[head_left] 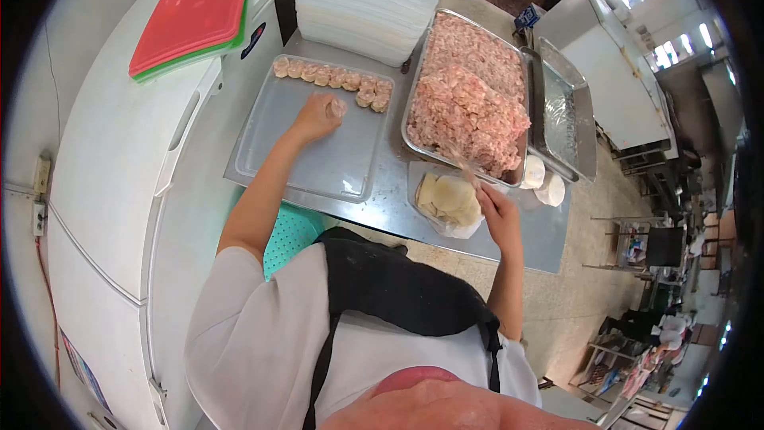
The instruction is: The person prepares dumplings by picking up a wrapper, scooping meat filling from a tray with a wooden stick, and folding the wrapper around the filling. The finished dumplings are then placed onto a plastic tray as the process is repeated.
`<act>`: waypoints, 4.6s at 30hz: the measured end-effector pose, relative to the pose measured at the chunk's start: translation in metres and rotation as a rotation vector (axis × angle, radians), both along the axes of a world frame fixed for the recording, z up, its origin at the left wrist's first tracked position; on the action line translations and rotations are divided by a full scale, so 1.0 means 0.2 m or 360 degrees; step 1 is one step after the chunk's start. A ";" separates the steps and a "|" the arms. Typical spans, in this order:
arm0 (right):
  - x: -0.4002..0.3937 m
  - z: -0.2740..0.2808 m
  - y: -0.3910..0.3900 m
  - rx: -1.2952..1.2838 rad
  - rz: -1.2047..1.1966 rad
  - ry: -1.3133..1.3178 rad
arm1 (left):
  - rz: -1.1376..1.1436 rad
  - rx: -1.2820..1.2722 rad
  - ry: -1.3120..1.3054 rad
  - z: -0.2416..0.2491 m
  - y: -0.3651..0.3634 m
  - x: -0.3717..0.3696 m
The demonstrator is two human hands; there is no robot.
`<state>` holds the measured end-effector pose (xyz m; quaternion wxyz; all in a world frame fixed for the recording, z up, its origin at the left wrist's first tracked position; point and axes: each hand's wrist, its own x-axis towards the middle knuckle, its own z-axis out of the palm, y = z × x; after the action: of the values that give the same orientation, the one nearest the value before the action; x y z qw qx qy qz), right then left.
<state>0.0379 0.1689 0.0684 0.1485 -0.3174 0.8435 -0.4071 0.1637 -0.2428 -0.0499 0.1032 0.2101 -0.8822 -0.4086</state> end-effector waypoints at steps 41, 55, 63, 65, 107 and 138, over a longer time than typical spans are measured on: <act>2.77 -0.11 0.30 -0.0200 0.1711 -0.1264 | 0.0604 0.0827 0.1121 0.53 2.05 3.12; 4.33 0.05 0.06 -0.0034 0.2342 -0.1684 | 0.1418 0.0638 0.1670 0.67 2.24 4.62; 4.37 -0.08 0.12 -0.0551 0.1946 -0.1148 | 0.1162 0.1021 0.1629 0.76 2.20 4.68; 4.31 -0.13 0.10 -0.0614 0.1693 -0.0803 | 0.1107 0.0781 0.1386 0.75 2.19 4.66; 1.34 -0.27 1.25 -0.0407 0.0021 0.0118 | -0.0077 0.1336 0.0683 0.41 2.05 1.40; -0.49 0.13 0.72 0.0880 -0.0006 0.0907 | -0.0848 -0.0157 0.0617 0.13 1.36 -0.40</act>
<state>-0.0599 0.3135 0.0938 -0.0124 -0.3642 0.9293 -0.0606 0.0831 0.0299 -0.0232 0.1687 -0.1148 -0.8888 -0.4105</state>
